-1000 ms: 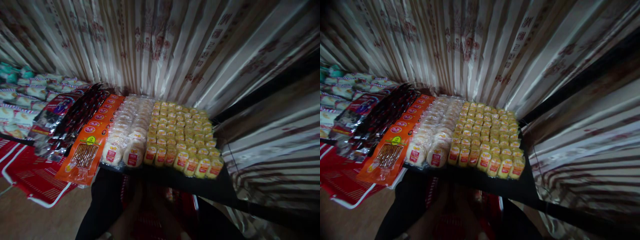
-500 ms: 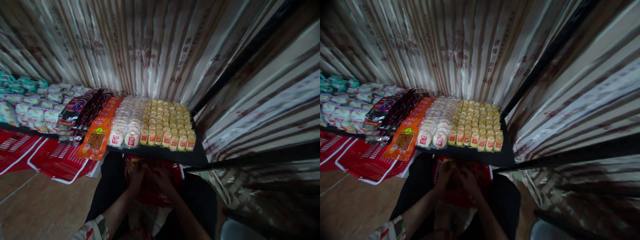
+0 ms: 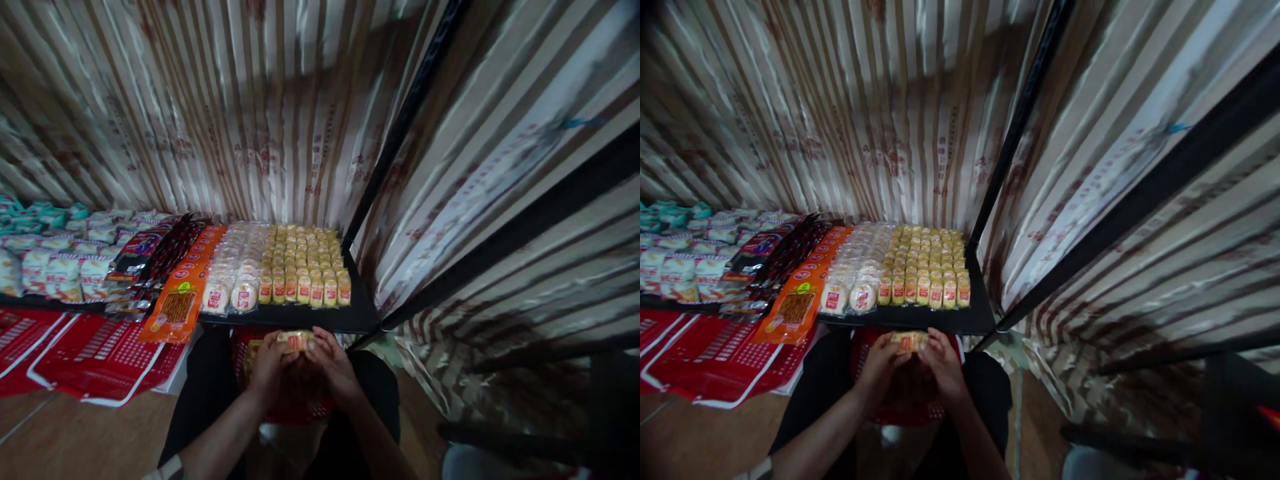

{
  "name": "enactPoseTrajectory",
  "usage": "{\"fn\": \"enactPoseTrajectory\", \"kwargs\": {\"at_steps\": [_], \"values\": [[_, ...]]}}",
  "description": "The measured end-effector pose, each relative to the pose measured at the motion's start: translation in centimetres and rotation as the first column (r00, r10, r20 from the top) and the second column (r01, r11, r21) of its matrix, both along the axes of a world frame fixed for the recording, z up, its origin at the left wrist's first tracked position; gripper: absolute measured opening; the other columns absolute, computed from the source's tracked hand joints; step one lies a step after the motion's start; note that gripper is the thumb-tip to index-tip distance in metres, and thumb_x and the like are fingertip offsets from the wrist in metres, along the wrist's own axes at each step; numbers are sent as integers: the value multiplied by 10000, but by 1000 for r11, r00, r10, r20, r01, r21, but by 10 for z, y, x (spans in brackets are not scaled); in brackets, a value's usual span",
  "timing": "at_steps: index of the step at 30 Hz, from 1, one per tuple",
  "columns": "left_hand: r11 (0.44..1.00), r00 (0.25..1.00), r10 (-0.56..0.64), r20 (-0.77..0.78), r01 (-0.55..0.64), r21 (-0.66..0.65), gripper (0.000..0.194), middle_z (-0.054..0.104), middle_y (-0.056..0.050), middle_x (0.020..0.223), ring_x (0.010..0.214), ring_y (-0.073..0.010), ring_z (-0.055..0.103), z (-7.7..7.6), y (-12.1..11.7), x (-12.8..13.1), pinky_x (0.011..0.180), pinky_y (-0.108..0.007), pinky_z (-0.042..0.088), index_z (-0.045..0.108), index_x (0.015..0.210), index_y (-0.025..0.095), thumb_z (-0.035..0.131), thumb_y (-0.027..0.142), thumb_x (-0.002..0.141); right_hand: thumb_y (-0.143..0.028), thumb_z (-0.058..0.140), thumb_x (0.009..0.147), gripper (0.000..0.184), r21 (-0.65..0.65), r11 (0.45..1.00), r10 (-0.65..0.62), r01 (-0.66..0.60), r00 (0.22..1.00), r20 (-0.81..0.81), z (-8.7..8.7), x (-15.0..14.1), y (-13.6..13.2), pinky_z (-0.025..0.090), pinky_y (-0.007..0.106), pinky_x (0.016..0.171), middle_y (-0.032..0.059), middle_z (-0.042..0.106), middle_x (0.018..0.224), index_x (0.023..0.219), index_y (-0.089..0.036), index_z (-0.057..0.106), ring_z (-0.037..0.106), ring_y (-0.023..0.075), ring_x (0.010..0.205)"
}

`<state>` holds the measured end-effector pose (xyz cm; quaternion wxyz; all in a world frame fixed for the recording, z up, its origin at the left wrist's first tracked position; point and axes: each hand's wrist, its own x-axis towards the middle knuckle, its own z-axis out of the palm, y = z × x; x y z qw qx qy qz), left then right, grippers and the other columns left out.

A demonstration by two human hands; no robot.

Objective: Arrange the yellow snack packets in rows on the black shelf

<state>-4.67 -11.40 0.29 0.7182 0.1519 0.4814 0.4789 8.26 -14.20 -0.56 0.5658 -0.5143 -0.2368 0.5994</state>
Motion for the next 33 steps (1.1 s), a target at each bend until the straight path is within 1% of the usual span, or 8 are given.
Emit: {"fn": "enactPoseTrajectory", "kwargs": {"at_steps": [3, 6, 15, 19, 22, 27, 31, 33], "values": [[999, 999, -5, 41, 3, 50, 185, 628, -47, 842, 791, -142, 643, 21, 0, 15, 782, -300, 533, 499, 839, 152, 570, 58, 695, -346, 786, 597, 464, 56, 989, -131, 138, 985, -112, 11, 0, 2, 500, 304, 792, 38, 678, 954, 994, -221, 581, 642, 175, 876], [995, 999, -39, 34, 36, 92, 185, 618, -26, 823, 806, -128, 634, 30, 2, 29, 815, -300, 523, 502, 825, 159, 569, 48, 695, -341, 778, 608, 410, 96, 969, -209, 226, 965, -162, 20, 6, 4, 505, 284, 776, 27, 678, 934, 957, -226, 596, 642, 163, 849], [929, 881, -256, -398, 338, 150, 154, 569, 37, 625, 588, -106, 539, 36, 12, 66, 514, -192, 385, 552, 735, 190, 653, 249, 635, -490, 672, 686, 775, 196, 955, -218, 221, 975, -38, 34, 34, 20, 520, 361, 777, 64, 671, 1020, 1342, -252, 336, 644, 230, 905], [901, 865, -221, -451, 358, 244, 110, 573, 30, 616, 594, -120, 529, 31, 25, 82, 568, -223, 408, 580, 722, 190, 622, 246, 637, -536, 681, 647, 825, 236, 945, -245, 225, 968, 58, 26, 46, 33, 477, 393, 895, 92, 648, 1105, 1331, -237, 330, 613, 242, 1012], [876, 833, -197, -517, 387, 289, 120, 609, -1, 661, 626, -137, 539, 28, 42, 92, 646, -255, 437, 631, 725, 167, 627, 227, 621, -546, 664, 658, 726, 255, 933, -294, 255, 947, 129, 24, 61, 43, 469, 408, 907, 104, 646, 1100, 1247, -227, 386, 632, 240, 972], [812, 804, -174, -569, 444, 378, 278, 649, -32, 817, 715, -140, 576, 49, 78, 111, 694, -245, 468, 664, 909, 149, 634, 174, 634, -486, 649, 702, 471, 331, 926, -272, 180, 927, 258, 41, 85, 60, 501, 364, 847, 95, 659, 1047, 1049, -215, 479, 644, 221, 921], [749, 779, -262, -570, 537, 388, 535, 655, -46, 981, 708, -116, 601, 68, 107, 130, 665, -217, 487, 531, 1213, 190, 626, 165, 687, -480, 619, 723, 479, 372, 916, -281, 151, 904, 324, 50, 95, 78, 497, 335, 857, 87, 634, 1099, 1103, -212, 508, 624, 213, 972], [705, 752, -272, -601, 581, 408, 545, 658, -45, 1000, 738, -126, 611, 72, 122, 139, 695, -223, 488, 524, 1223, 208, 633, 168, 691, -476, 609, 726, 501, 378, 911, -304, 166, 889, 341, 51, 100, 89, 495, 335, 860, 89, 616, 1124, 1138, -209, 505, 616, 213, 987]]}}
